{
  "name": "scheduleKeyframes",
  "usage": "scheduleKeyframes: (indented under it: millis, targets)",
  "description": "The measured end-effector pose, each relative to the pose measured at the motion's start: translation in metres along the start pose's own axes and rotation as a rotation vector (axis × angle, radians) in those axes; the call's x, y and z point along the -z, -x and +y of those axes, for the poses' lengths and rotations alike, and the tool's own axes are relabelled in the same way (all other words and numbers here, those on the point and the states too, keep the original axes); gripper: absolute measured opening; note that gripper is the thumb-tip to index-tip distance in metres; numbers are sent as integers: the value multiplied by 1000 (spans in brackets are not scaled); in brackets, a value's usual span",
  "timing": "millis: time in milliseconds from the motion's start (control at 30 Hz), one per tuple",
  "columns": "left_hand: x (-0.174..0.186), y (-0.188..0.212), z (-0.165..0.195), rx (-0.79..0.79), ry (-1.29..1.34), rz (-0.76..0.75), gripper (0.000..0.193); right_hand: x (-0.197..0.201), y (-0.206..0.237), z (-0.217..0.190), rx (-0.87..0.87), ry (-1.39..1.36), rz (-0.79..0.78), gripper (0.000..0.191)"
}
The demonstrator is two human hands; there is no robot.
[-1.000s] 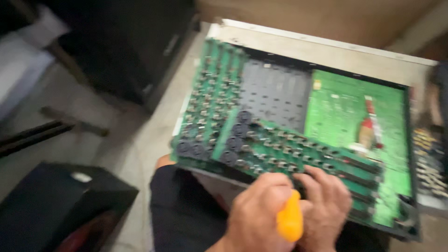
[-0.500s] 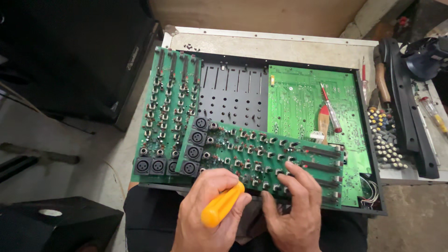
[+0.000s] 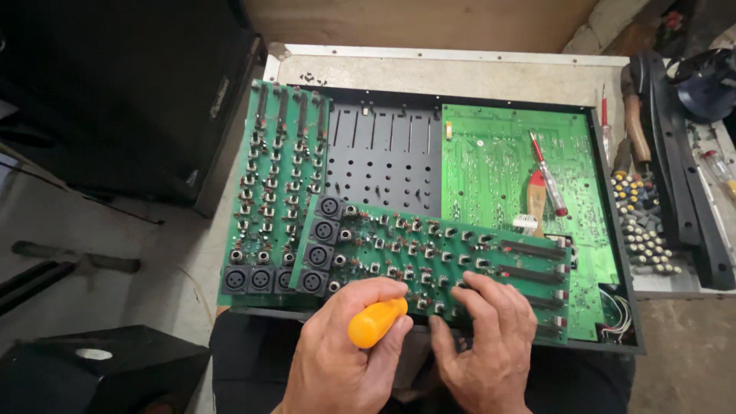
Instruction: The person uses an orange-handled screwdriver to loosen and remove screws from a connector circuit board mounted in an audio mixer chassis, working along the row of XLR and jack connectors. They then reposition the board and switch to a smaller screwdriver to continue unscrewing screws on the main green circuit board.
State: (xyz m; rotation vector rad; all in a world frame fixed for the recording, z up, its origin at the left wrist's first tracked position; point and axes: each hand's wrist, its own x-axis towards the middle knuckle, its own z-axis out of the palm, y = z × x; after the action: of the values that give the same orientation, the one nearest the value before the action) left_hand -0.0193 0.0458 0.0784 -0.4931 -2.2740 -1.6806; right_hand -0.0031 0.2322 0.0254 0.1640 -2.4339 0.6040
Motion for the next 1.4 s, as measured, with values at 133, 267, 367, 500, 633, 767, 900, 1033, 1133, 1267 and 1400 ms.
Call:
scheduleKeyframes:
  millis: [133,267,367,500,633,767,900,1033,1133,1267,1400]
  targets:
    - [-4,0,-5,20,-16,-13,32,-2,1,2,-7,9,-11,54]
    - [-5,-1,-6,79,28,3,34,-3,-2,2,-5,23,-7,53]
    - [-4,-3,-6,33,-11,6,34,-4,-2,0,-12,31,-3,52]
    - [-3,-3,-6,48,-25,-1,33,-4,-2,-1,-9,33,5,52]
    - [-1,-4,-6,61,-36,-24,32,-4,-1,-1,-17,39,-3,52]
    - [0,-7,-7,31,-8,-34,32,-5,-2,-2,-14,43,13,52]
    - [-2,-10,-7,1,12,-79,31,-3,-2,-1,-12,44,17,51]
    - [-1,-8,-7,-7,23,-101,30,-2,-2,-3,-21,42,14,51]
    - [-2,-5,-7,-44,26,-97,30,-1,1,-4,-20,49,16,50]
    - [-2,-6,-7,-48,19,-97,30,-3,3,0,25,48,37,51]
    - [0,-7,-9,-90,33,-73,32,-16,4,18,123,26,37,51]
